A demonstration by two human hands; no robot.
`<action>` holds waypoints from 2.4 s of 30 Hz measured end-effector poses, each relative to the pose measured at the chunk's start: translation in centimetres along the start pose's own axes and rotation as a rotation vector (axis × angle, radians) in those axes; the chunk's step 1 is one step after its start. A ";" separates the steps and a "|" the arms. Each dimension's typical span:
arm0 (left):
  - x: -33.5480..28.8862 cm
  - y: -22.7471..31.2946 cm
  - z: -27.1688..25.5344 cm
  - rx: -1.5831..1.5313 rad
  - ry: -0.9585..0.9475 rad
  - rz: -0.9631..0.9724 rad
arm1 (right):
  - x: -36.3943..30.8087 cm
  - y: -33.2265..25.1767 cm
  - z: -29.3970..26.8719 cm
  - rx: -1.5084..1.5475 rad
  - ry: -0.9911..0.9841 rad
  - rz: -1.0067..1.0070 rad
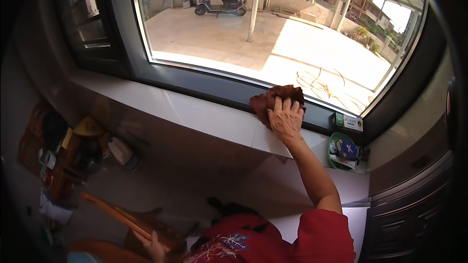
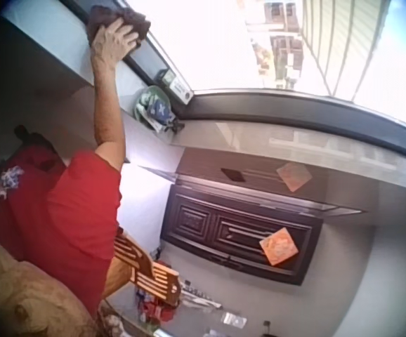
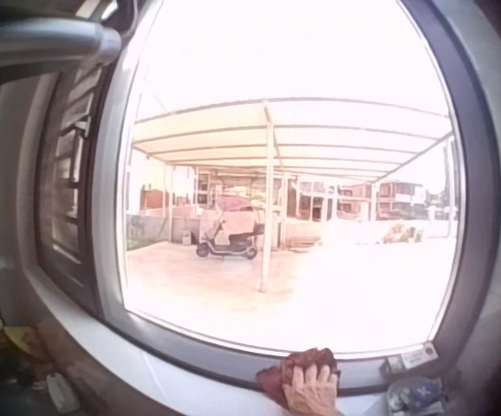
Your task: The person wipes the window sill and glass with a cloth, then picks up and wipes several small items including boxes, a tube, a plastic cap, and a toy. The person continues wiping the window sill and the adjacent wall.
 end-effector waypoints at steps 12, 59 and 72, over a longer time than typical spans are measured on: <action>-0.4 0.4 0.6 0.056 0.036 0.117 | -6.6 0.2 -1.8 0.400 -0.047 -0.156; -1.1 -0.2 1.1 0.191 0.144 0.085 | -6.1 -8.6 -0.3 0.391 0.110 -0.543; -4.9 -5.4 -1.7 -0.425 0.489 -0.307 | -15.4 -43.5 -3.8 1.849 -1.996 -0.416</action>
Point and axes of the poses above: each hand's wrist, its own x-axis towards the middle knuckle, its own z-axis out of the palm, y = z × x, the point moved 2 cm from there along x, towards the middle knuckle, and after that the axes turned 1 degree about -y, right-handed, at the moved point
